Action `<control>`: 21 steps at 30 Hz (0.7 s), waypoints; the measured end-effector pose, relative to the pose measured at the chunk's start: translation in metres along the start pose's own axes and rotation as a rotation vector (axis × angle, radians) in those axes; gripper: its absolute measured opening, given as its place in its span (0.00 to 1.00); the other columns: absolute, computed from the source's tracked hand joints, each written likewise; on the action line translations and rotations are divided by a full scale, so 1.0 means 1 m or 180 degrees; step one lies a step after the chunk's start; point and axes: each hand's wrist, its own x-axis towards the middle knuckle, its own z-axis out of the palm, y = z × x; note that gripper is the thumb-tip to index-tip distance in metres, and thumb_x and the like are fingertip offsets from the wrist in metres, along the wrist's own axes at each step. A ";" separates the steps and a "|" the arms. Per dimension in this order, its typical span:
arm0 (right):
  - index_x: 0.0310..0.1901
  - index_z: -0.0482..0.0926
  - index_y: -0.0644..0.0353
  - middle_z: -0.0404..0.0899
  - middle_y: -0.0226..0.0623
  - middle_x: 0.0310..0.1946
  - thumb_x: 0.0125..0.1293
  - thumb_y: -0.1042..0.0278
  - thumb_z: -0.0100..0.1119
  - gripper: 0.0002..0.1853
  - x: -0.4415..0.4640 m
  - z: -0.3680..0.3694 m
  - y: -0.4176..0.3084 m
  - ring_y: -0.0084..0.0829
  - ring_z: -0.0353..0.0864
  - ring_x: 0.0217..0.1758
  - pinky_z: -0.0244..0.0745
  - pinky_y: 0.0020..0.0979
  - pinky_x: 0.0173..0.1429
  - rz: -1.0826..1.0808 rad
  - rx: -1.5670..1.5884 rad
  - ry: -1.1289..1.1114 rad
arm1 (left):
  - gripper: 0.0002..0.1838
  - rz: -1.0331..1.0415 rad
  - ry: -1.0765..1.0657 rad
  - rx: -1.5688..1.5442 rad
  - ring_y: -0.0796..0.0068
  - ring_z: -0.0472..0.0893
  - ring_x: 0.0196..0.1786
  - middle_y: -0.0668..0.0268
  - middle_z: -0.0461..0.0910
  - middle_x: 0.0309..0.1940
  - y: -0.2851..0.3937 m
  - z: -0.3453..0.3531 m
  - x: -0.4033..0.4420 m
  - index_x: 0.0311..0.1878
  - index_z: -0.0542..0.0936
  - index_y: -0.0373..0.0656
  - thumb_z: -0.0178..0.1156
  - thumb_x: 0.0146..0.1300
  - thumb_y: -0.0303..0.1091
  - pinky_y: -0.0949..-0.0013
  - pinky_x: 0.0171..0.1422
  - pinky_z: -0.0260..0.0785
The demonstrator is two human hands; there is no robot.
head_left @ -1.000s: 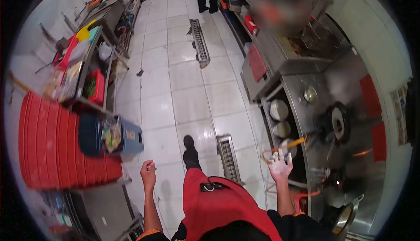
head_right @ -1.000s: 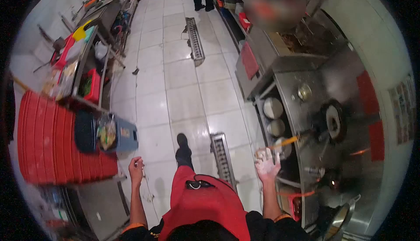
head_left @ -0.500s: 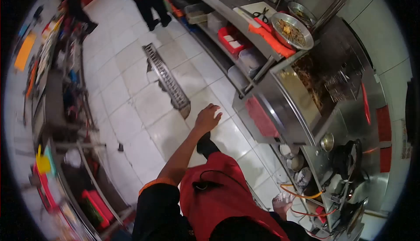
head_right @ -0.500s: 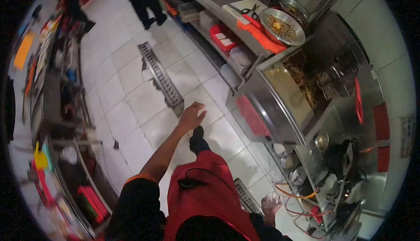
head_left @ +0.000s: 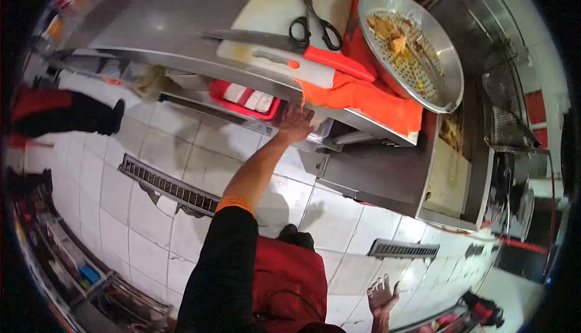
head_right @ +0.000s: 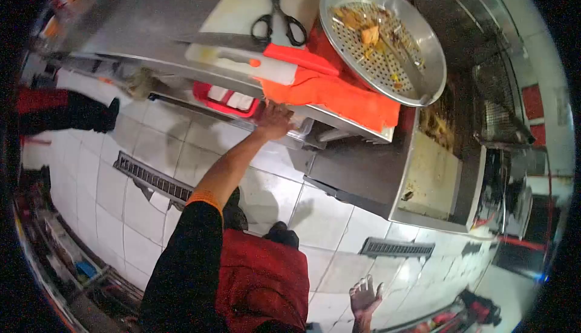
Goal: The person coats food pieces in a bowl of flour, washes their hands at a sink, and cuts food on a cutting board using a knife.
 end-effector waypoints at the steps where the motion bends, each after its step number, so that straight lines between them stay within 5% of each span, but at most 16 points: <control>1: 0.50 0.75 0.54 0.78 0.36 0.36 0.63 0.40 0.51 0.26 -0.006 0.000 0.018 0.36 0.77 0.37 0.71 0.37 0.40 -0.0010 0.0175 0.0154 | 0.24 -0.0026 -0.0179 0.0020 0.60 0.68 0.63 0.57 0.72 0.57 -0.006 0.001 0.008 0.55 0.76 0.44 0.54 0.58 0.45 0.53 0.63 0.60; 4: 0.51 0.74 0.53 0.77 0.38 0.40 0.62 0.40 0.53 0.26 -0.022 -0.024 0.059 0.36 0.76 0.40 0.72 0.39 0.45 0.0143 0.0344 0.0284 | 0.24 0.0229 -0.0448 -0.0075 0.53 0.71 0.60 0.54 0.74 0.55 -0.022 0.018 0.027 0.57 0.74 0.46 0.54 0.59 0.46 0.44 0.63 0.59; 6: 0.52 0.73 0.54 0.78 0.39 0.41 0.61 0.41 0.54 0.27 -0.030 -0.040 0.078 0.38 0.77 0.41 0.72 0.40 0.47 0.0176 0.0491 0.0380 | 0.24 0.0510 -0.2096 0.0326 0.50 0.75 0.55 0.51 0.75 0.52 -0.019 0.000 0.042 0.56 0.74 0.47 0.57 0.57 0.44 0.43 0.62 0.60; 9: 0.53 0.73 0.55 0.78 0.39 0.41 0.62 0.41 0.54 0.27 -0.034 -0.058 0.095 0.37 0.77 0.41 0.73 0.39 0.47 0.0073 0.0588 0.0489 | 0.24 0.0425 0.0036 -0.1219 0.50 0.73 0.56 0.50 0.74 0.53 -0.011 0.031 0.039 0.56 0.74 0.45 0.59 0.54 0.40 0.49 0.64 0.61; 12: 0.54 0.72 0.56 0.78 0.38 0.41 0.62 0.41 0.54 0.28 -0.035 -0.072 0.106 0.36 0.77 0.42 0.74 0.37 0.47 -0.0082 0.0480 0.0436 | 0.23 0.0973 -0.0739 -0.0141 0.54 0.69 0.63 0.51 0.69 0.60 -0.021 0.061 0.055 0.57 0.72 0.42 0.54 0.58 0.38 0.46 0.68 0.56; 15: 0.54 0.72 0.54 0.77 0.36 0.40 0.62 0.41 0.55 0.28 -0.031 -0.076 0.112 0.35 0.77 0.41 0.73 0.37 0.46 -0.0131 0.0470 0.0485 | 0.24 0.1024 -0.0490 0.0248 0.52 0.64 0.67 0.50 0.65 0.63 -0.012 0.047 0.050 0.60 0.68 0.42 0.52 0.58 0.33 0.49 0.70 0.53; 16: 0.53 0.73 0.54 0.77 0.35 0.40 0.62 0.41 0.54 0.27 -0.029 -0.080 0.111 0.34 0.77 0.40 0.73 0.37 0.46 -0.0102 0.0488 0.0476 | 0.25 0.0886 0.0098 -0.0247 0.50 0.67 0.64 0.49 0.68 0.60 -0.015 0.063 0.050 0.58 0.69 0.41 0.56 0.55 0.30 0.50 0.69 0.57; 21: 0.52 0.73 0.53 0.77 0.35 0.38 0.62 0.40 0.53 0.27 -0.032 -0.090 0.111 0.34 0.77 0.39 0.74 0.38 0.43 -0.0138 0.0495 0.0466 | 0.22 0.0631 -0.0786 -0.0440 0.50 0.69 0.61 0.48 0.70 0.58 -0.016 0.045 0.055 0.54 0.73 0.41 0.58 0.52 0.30 0.52 0.66 0.60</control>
